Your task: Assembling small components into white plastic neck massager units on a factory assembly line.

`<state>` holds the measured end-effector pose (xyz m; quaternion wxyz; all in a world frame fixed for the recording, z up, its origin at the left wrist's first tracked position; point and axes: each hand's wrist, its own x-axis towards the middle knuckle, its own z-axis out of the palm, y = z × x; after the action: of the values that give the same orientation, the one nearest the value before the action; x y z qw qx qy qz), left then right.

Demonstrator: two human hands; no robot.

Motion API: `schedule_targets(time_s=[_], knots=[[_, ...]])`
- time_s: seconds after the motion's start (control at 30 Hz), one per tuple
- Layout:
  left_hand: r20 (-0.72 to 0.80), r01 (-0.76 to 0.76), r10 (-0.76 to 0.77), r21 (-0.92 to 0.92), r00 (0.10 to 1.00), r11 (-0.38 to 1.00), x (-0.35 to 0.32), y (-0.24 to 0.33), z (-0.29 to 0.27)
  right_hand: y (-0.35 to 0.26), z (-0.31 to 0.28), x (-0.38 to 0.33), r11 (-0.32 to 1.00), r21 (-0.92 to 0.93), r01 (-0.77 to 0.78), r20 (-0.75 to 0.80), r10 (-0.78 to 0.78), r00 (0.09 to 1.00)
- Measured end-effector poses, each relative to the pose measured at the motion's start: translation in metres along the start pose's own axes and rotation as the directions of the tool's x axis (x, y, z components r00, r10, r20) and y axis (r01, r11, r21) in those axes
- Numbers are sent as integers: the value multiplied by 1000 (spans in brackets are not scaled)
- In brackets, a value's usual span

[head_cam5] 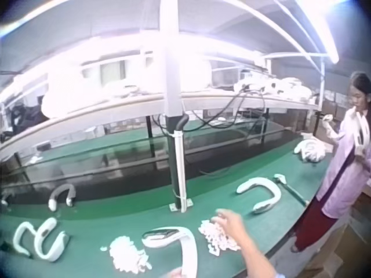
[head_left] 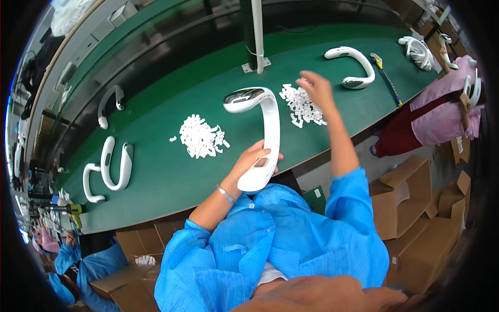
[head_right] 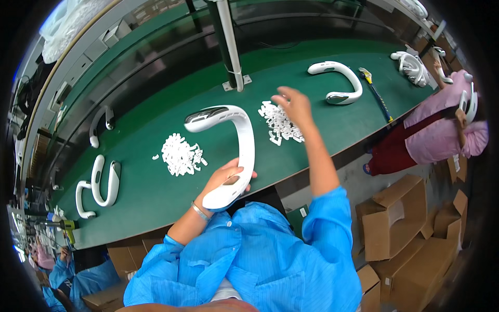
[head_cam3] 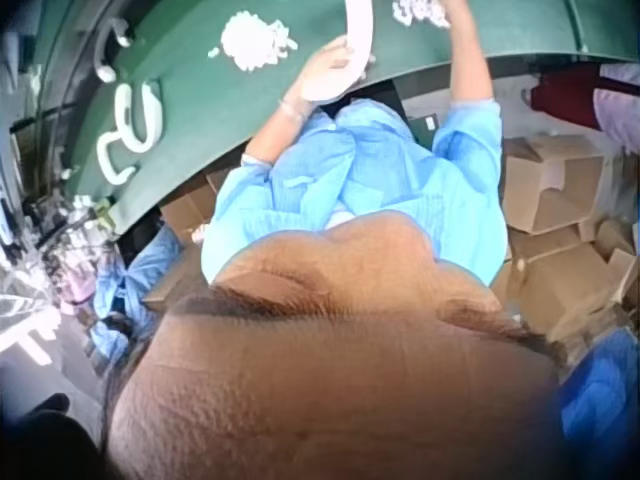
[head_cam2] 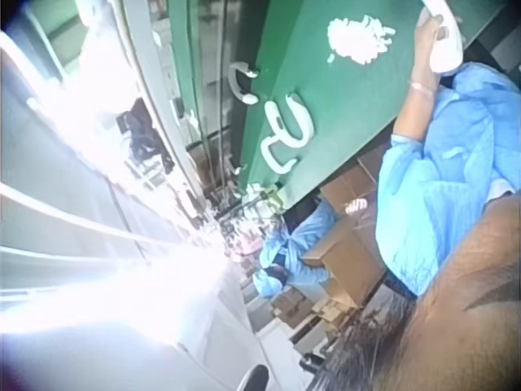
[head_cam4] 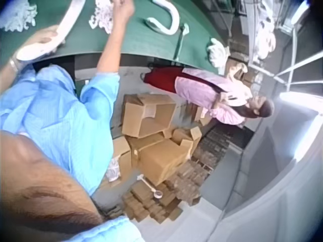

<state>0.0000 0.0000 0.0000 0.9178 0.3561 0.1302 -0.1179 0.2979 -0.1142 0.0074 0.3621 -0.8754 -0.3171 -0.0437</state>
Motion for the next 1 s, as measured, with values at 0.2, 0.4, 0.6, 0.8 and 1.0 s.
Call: schedule_targets(time_s=[0.2,0.4,0.6,0.8,1.0], knots=[[-198,-91,95,27,976,995,3,6,5,30,14,30,939,-333,88,185,-27,982],[-227,-146,137,-20,964,989,-12,8,4,18,19,25,885,-427,186,39,-188,981],[-302,-306,297,18,906,952,-51,21,6,-110,80,-52,778,626,45,466,-421,778],[-387,-380,369,52,845,924,-93,35,3,-167,119,-76,805,456,380,533,-589,608],[-415,-441,398,-8,818,898,-102,40,-16,-166,145,-71,750,370,549,382,-661,645]])
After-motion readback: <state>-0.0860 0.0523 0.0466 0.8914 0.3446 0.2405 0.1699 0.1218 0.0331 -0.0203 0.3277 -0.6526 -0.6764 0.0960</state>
